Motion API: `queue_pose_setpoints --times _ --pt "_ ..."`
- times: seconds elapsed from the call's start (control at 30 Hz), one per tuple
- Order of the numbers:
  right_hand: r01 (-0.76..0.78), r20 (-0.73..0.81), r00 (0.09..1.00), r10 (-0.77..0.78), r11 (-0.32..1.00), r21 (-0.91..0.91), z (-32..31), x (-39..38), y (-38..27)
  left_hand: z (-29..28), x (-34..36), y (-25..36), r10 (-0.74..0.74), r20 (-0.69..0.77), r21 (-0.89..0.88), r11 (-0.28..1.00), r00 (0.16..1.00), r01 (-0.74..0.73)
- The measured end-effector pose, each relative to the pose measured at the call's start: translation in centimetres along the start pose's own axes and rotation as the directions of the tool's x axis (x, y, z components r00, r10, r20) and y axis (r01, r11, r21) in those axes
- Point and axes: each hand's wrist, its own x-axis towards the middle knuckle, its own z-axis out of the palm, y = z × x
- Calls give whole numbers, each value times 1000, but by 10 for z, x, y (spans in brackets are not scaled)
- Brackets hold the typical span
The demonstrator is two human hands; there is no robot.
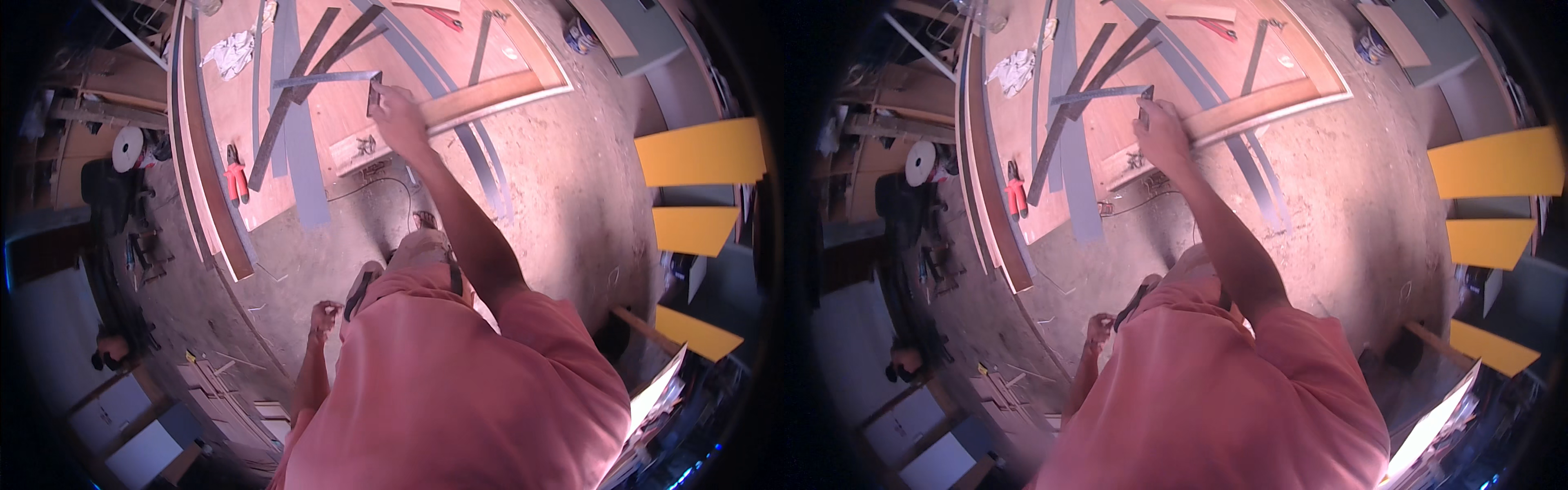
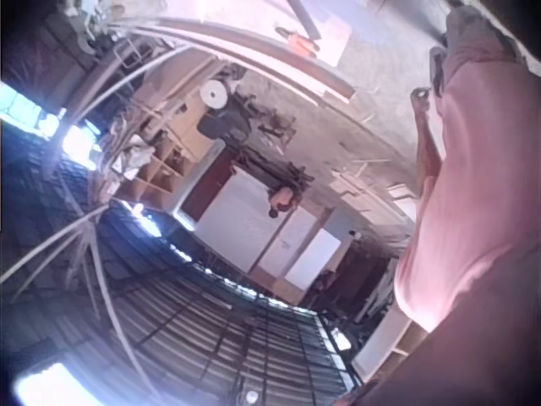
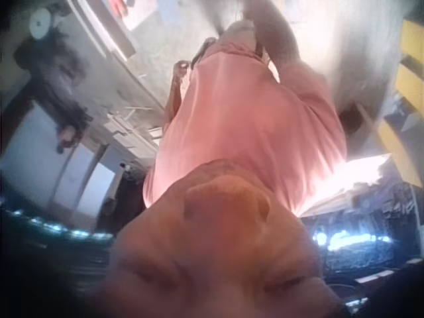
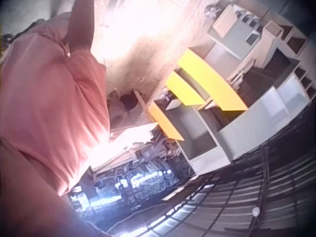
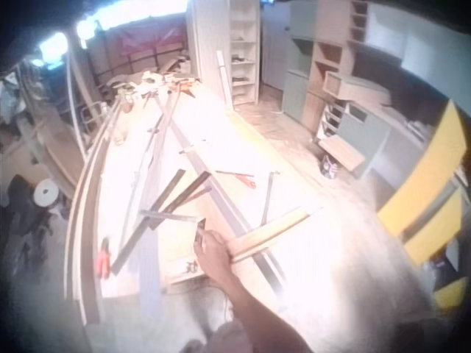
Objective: The person measures a wooden board using a square and a pencil, then picks up a handheld power tool to prepare for cutting.
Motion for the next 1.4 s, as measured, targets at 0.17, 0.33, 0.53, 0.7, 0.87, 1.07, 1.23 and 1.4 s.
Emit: queue_pose_setpoints --times 0.17,0.33,0.53,0.7,0.87,1.07,1.23,1.4 --pt "-114 10 993 116 947 299 -97 -162 11 -24 100 13 86 144 173 979 986 -111" --pt "-315 175 948 267 868 385 -120 -316 -57 10 123 33 241 382 675 587 892 -448" --pt "-122 366 904 -221 686 717 -95 -352 -162 65 114 32 150 416 650 641 897 -408" --pt "-265 361 764 -535 250 931 -86 -355 -259 98 57 6 199 438 604 657 877 -450" --pt "-469 349 705 -618 -38 882 -107 -391 -327 90 17 -91 144 211 732 632 967 -253" --pt "-459 483 689 -540 191 868 -28 -377 -240 49 -99 -175 136 -193 553 833 972 -6" --pt "-531 798 594 -102 695 485 59 -432 -128 6 -138 -210 13 -326 447 883 945 142" --pt "-265 843 530 88 962 66 156 -491 -33 -26 -129 -257 -76 -508 313 912 858 266"
